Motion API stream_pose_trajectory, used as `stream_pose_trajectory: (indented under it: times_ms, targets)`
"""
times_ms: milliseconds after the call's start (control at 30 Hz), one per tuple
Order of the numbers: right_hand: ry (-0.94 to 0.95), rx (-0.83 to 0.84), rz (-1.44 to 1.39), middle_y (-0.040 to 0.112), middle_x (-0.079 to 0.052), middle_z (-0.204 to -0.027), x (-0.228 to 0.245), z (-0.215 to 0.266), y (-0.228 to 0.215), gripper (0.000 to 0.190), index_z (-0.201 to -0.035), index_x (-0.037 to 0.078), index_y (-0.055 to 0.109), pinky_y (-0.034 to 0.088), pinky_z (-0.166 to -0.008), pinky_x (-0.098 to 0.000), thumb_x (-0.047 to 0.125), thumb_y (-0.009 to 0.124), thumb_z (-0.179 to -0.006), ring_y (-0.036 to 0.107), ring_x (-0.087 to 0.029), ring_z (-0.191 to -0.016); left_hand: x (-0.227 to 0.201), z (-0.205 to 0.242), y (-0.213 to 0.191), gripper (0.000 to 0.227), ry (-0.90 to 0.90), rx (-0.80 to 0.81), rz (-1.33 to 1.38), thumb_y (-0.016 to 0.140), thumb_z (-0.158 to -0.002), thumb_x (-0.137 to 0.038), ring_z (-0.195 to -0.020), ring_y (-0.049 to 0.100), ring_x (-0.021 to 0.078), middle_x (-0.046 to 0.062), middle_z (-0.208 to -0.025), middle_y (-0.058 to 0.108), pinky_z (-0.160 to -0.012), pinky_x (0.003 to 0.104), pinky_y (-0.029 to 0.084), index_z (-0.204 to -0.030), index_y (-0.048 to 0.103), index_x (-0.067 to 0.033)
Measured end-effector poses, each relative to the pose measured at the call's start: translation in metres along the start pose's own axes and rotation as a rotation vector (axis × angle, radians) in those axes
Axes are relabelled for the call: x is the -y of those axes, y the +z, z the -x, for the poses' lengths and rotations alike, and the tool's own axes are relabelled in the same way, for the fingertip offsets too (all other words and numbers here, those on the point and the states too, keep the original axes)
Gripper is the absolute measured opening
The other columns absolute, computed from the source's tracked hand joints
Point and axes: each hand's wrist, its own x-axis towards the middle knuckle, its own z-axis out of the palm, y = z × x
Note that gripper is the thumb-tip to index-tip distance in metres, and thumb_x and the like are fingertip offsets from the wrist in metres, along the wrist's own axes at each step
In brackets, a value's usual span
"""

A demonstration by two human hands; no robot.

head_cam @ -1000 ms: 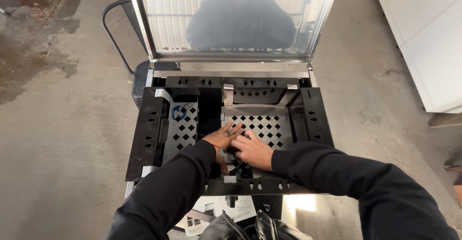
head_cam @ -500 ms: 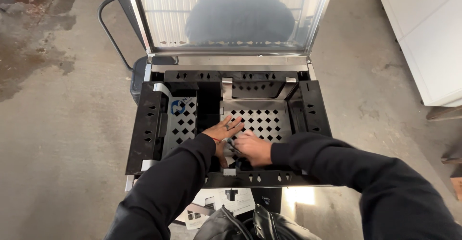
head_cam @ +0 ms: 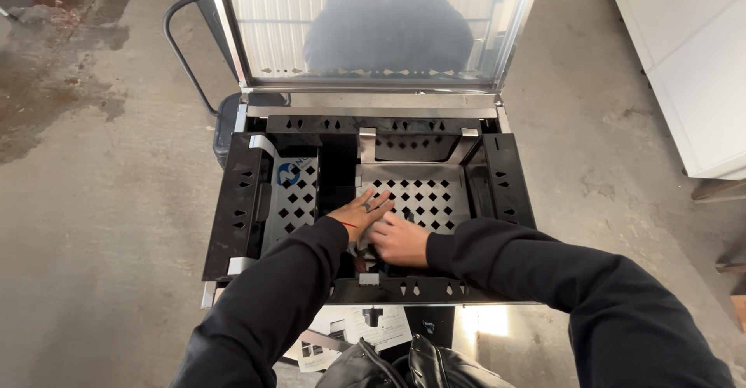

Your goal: The person removes a perforated metal panel from a flight case, detaches small black plastic clips from the panel, and then reattaches the clips to the panel. The person handles the panel and clips by hand throughout the process.

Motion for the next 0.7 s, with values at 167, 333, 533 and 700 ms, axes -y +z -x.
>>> stream_pose_trajectory:
  times_ms: [167,333,533,700]
  targets:
    - [-0.093,0.046,-0.051,0.065,-0.006,-0.095,0.000,0.003,0.023,0.018,-0.080,0.005,0.076,0.043,-0.087,-0.0372,0.020,0.067,-0.076,0.057,-0.024,-0.099,-0.024,0.010,-0.047,0.096,-0.068,0.094,0.102,0.068,-0.085,-0.001,-0.157,0.014,0.0355,-0.003,-0.173,0.008,-0.119,0.045,0.034,-0.163,0.020,-0.0283]
    - [-0.160,0.123,-0.293,0.066,-0.006,-0.096,-0.015,0.009,0.029,0.014,-0.081,0.005,0.075,0.043,-0.091,-0.0387,0.016,0.068,-0.077,0.058,-0.024,-0.101,-0.026,0.016,-0.063,0.117,-0.124,0.245,0.096,0.082,-0.070,0.000,-0.159,0.010,0.0335,-0.005,-0.172,0.004,-0.120,0.043,0.034,-0.163,0.016,-0.0284]
    - [0.191,0.277,-0.753,0.065,-0.009,-0.104,-0.056,0.020,0.003,0.025,-0.098,0.004,0.069,0.046,-0.095,-0.0399,0.018,0.072,-0.078,0.060,-0.027,-0.106,-0.046,0.032,-0.122,0.153,-0.097,0.272,0.304,0.105,-0.039,-0.033,-0.158,-0.002,0.0361,0.001,-0.171,0.002,-0.126,0.044,0.019,-0.160,0.013,-0.0218]
    - [0.195,0.109,-0.512,0.058,-0.012,-0.120,-0.054,0.020,-0.041,0.052,-0.108,0.010,0.071,0.042,-0.088,-0.0444,0.038,0.077,-0.066,0.055,-0.030,-0.111,-0.047,0.030,-0.126,0.137,0.030,0.213,0.234,0.106,-0.036,-0.039,-0.156,-0.006,0.0444,0.009,-0.175,-0.002,-0.124,0.045,0.020,-0.154,0.038,-0.0318]
